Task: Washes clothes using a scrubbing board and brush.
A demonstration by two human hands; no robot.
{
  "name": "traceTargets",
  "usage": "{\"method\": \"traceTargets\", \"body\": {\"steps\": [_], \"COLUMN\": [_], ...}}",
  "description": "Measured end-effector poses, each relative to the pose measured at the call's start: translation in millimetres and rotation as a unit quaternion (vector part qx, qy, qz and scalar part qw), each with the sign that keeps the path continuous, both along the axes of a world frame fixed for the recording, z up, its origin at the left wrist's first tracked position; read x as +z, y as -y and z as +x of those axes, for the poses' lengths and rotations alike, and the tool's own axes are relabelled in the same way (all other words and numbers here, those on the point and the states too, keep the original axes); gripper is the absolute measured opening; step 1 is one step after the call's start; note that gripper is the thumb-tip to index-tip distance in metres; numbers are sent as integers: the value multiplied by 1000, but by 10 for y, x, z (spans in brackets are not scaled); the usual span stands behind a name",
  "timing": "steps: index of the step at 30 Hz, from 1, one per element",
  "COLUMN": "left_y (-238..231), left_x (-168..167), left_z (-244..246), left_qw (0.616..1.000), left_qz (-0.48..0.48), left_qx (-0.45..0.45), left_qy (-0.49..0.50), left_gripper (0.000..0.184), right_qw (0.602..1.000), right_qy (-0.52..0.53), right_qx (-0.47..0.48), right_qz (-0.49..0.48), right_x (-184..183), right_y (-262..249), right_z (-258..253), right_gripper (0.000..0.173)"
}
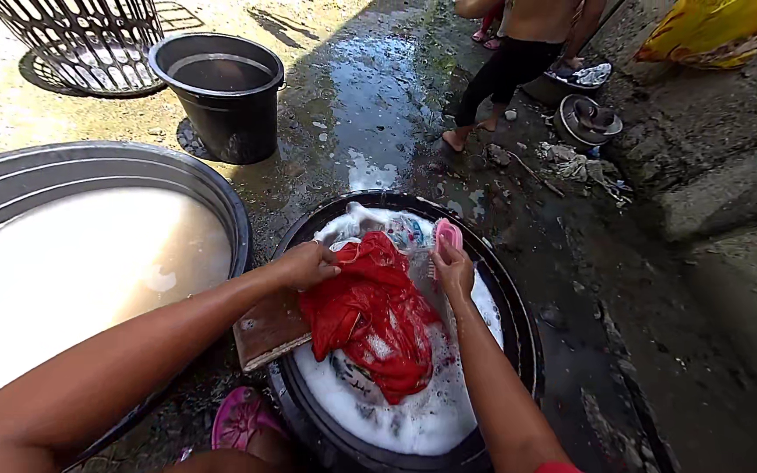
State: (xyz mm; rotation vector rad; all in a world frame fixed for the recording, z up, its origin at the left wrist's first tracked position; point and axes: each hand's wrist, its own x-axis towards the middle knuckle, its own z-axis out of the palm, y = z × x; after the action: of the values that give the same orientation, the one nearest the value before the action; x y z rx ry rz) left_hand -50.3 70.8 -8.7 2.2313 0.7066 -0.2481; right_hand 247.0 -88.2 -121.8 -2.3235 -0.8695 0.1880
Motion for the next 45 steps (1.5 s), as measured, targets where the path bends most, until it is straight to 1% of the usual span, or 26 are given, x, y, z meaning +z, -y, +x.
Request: {"method": "traceTargets", "body": {"steps": [1, 2, 3, 4, 5, 6, 7, 8, 9, 10, 13, 15, 17, 20, 22, 23, 24, 26, 28, 32, 34, 36, 38, 42, 43, 45], "left_y": [26, 65, 89, 87, 81, 65, 39, 18, 37, 84, 240, 281, 288, 305, 319, 326, 327, 321, 338, 318, 317, 297, 296, 283, 294, 299], "left_x": [59, 61, 21, -14, -36, -76, -134, -200, -252, -281, -337, -443, -429, -385, -407, -390, -371, -351, -314, -386, -385, -393, -390, -536, -520, -445], "left_z": [-25, -31, -26, -29, -41, -64, -103, -145, -180, -205, -250, -303, -342, -342, -304, -277, -263, -269, -290, -285, -266, -272, -285, -300, -288, -265], "left_qw": [994, 972, 936, 905, 904, 931, 966, 987, 990, 987, 977, 969, 967, 964, 961, 961, 961, 961, 962, 960, 958, 959, 961, 963, 963, 961], "left_qz": [-57, -134, -216, -276, -269, -201, -104, -8, 63, 107, 176, 213, 223, 224, 225, 218, 211, 216, 207, 220, 217, 220, 213, 225, 218, 211], "left_qx": [52, 121, 185, 232, 263, 263, 223, 163, 110, 70, 5, -20, -28, -36, -33, -34, -34, -34, -33, -34, -37, -40, -44, -29, -28, -32], "left_qy": [78, 153, 210, 227, 206, 154, 82, 3, -60, -95, -124, -122, -118, -141, -154, -169, -177, -171, -177, -172, -183, -172, -170, -146, -157, -175], "left_gripper": [26, 24, 27, 31, 35, 38, 42, 46, 51, 55, 57, 50, 42, 41, 41, 42, 42, 42, 42, 41, 42, 41, 41, 40, 40, 41], "right_qw": [998, 995, 992, 992, 991, 984, 980, 982, 987, 992, 991, 969, 959, 978, 979, 978, 979, 966, 954, 969, 969, 960, 947, 970, 970, 966], "right_qy": [5, 7, 5, -6, -43, -95, -111, -92, -46, 19, 87, 50, -11, -80, -82, -81, -84, -83, -93, -91, -100, -111, -121, -106, -107, -123], "right_qx": [-43, -72, -87, -96, -115, -147, -168, -154, -118, -73, 81, 207, 272, 161, 109, 115, 144, 241, 283, 141, 151, 242, 288, 131, 121, 179], "right_qz": [-37, -68, -86, -76, -50, -11, -6, -53, -104, -98, 69, 126, 74, -104, -155, -154, -119, -42, -42, -184, -166, -91, -69, -175, -182, -141], "right_x": [-242, -471, -658, -774, -818, -826, -817, -758, -705, -620, -196, 10, 140, -12, -90, -17, 89, 284, 293, 17, 118, 311, 333, -35, -21, 215], "right_y": [198, 393, 568, 700, 772, 784, 747, 684, 589, 467, 132, 19, -31, -127, -162, -165, -152, -79, -14, -124, -93, 13, 80, -97, -109, -84], "right_z": [5, -15, -54, -113, -180, -233, -246, -243, -245, -294, -966, -1585, -1804, -1148, -893, -979, -1170, -1621, -1724, -983, -1134, -1589, -1751, -936, -928, -1297], "right_gripper": [48, 47, 46, 43, 40, 39, 39, 41, 41, 38, 36, 33, 30, 42, 46, 46, 44, 39, 39, 45, 44, 41, 41, 44, 45, 44]}}
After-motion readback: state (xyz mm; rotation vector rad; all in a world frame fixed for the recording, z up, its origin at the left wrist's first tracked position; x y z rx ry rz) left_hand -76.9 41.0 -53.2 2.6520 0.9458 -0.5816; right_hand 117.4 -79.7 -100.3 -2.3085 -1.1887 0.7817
